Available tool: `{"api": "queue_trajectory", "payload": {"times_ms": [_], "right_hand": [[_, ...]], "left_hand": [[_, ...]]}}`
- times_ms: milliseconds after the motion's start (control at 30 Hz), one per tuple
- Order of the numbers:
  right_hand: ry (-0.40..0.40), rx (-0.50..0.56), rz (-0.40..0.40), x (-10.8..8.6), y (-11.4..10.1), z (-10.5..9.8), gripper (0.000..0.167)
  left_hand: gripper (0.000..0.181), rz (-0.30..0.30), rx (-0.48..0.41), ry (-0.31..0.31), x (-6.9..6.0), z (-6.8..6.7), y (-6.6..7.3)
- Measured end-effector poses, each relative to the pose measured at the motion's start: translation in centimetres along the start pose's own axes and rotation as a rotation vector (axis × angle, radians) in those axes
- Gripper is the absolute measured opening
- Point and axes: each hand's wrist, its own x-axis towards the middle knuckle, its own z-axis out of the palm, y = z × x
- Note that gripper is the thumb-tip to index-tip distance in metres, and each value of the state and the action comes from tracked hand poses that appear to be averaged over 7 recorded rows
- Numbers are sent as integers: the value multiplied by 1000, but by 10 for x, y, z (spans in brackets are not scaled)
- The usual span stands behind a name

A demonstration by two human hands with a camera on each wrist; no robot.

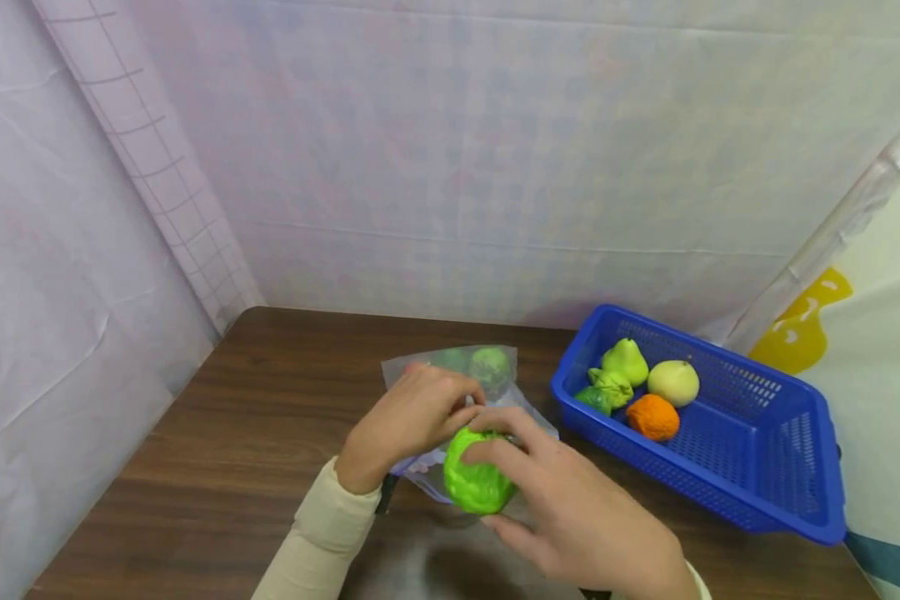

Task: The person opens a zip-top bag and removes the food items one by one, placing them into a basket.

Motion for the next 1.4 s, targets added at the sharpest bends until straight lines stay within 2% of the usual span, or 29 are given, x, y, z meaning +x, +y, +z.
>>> {"api": "queue_trajectory", "payload": {"times_ms": [167,333,533,700,933,1100,1300,1400], "right_hand": [[138,-3,39,-4,8,-12,61],[284,6,27,-5,15,-22,54],[356,-36,57,-7,22,-30,57],[338,-92,61,-7,29,-39,60],[308,-271,31,-9,46,-61,62],[278,-347,28,-8,64,-77,62],[211,-400,82,-5,86,-98,73],[208,-450,131,-6,100,-112,74]], "left_hand": [[12,-6,4,-4,0,0,-1],[9,-13,18,-15,0,-1,-1],[12,-26,4,-26,1,-3,0],[13,-34,-14,-32,0,-3,0],[14,-41,-45,-31,-1,-7,-1],[13,-37,-44,-26,1,-9,-1],[14,-54,-54,-41,2,-8,-2],[14,-60,-59,-43,2,-7,-1]]}}
